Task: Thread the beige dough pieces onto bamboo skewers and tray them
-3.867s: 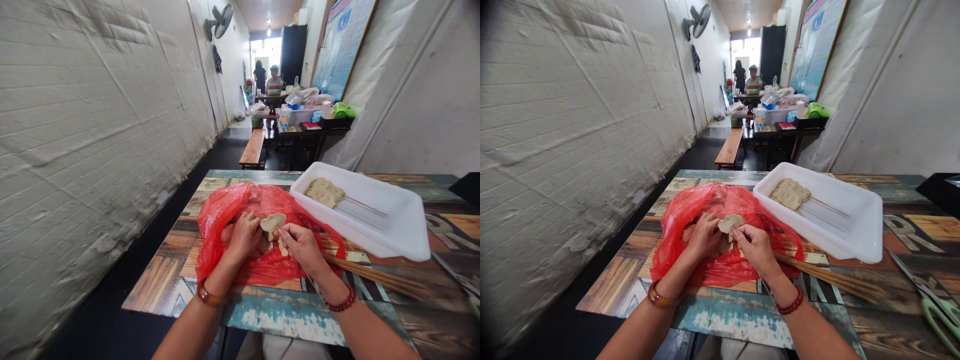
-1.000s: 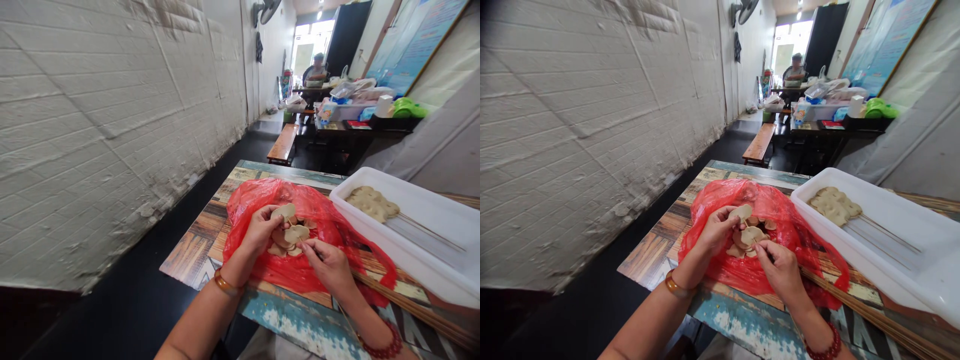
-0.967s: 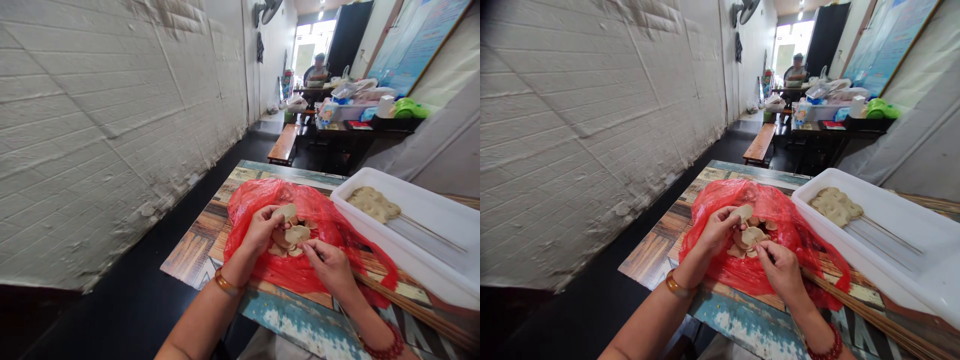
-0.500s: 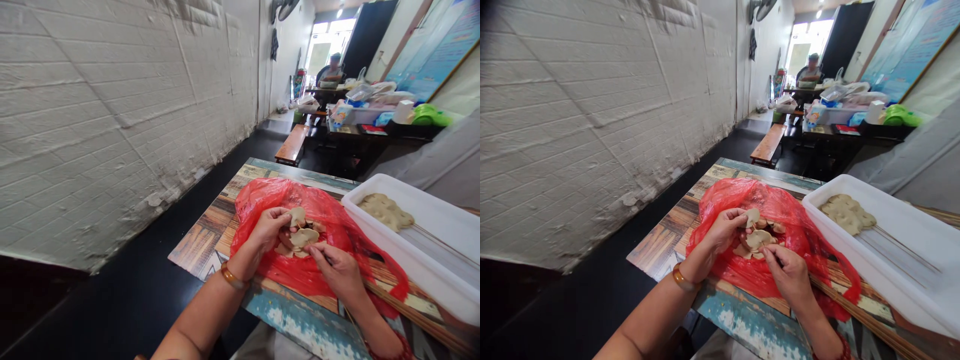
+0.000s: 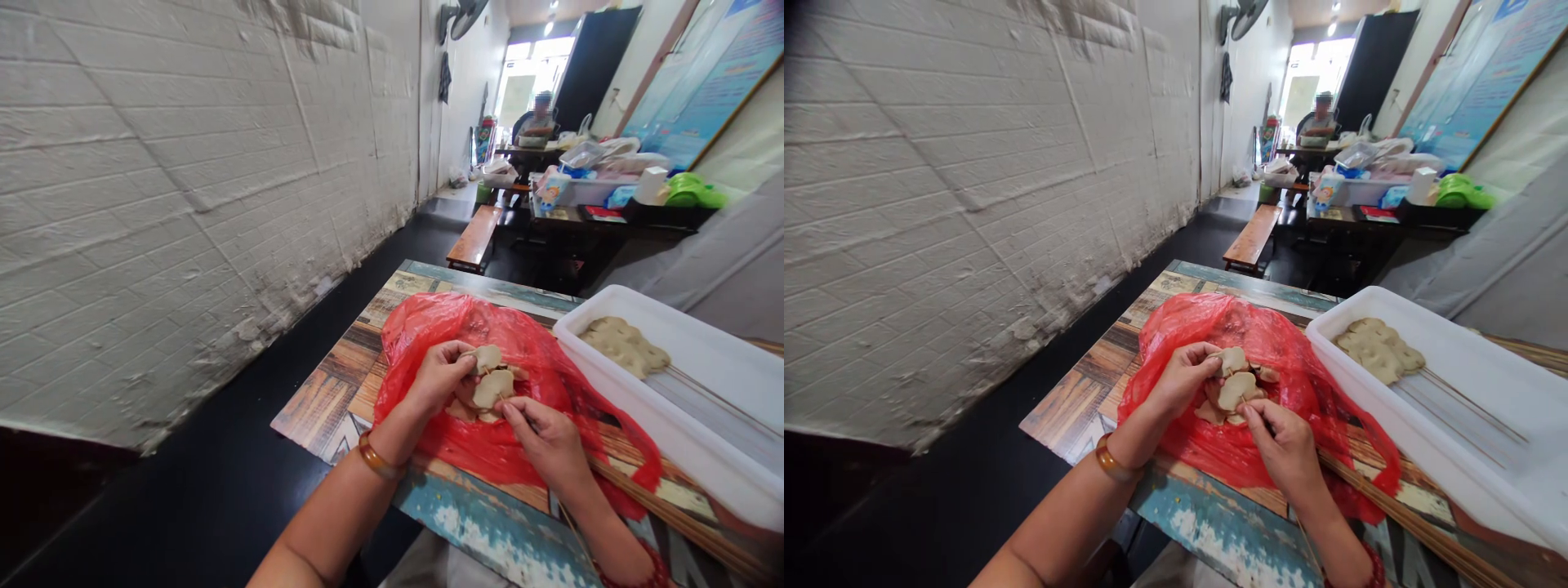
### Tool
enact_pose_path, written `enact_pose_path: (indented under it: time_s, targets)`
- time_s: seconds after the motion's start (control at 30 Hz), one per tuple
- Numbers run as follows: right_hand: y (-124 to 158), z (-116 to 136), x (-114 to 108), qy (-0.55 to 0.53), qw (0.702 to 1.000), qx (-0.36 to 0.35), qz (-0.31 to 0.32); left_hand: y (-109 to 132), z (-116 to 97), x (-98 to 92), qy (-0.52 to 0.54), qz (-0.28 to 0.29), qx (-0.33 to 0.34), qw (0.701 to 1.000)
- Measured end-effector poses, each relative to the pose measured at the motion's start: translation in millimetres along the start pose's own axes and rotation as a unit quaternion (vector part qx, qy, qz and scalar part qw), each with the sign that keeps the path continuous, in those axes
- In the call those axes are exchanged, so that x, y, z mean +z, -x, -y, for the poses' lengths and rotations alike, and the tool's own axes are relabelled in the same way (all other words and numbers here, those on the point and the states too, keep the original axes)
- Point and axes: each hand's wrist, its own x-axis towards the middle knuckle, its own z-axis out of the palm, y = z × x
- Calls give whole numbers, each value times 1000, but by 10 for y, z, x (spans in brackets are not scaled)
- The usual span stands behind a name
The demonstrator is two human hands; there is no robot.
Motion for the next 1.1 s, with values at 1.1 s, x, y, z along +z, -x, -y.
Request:
enact_pose_path:
  time_s: [1.1]
  targets:
    - [-39,-15,24,-19,999,22,-14,-49,101,-1,-167,-40,101,980]
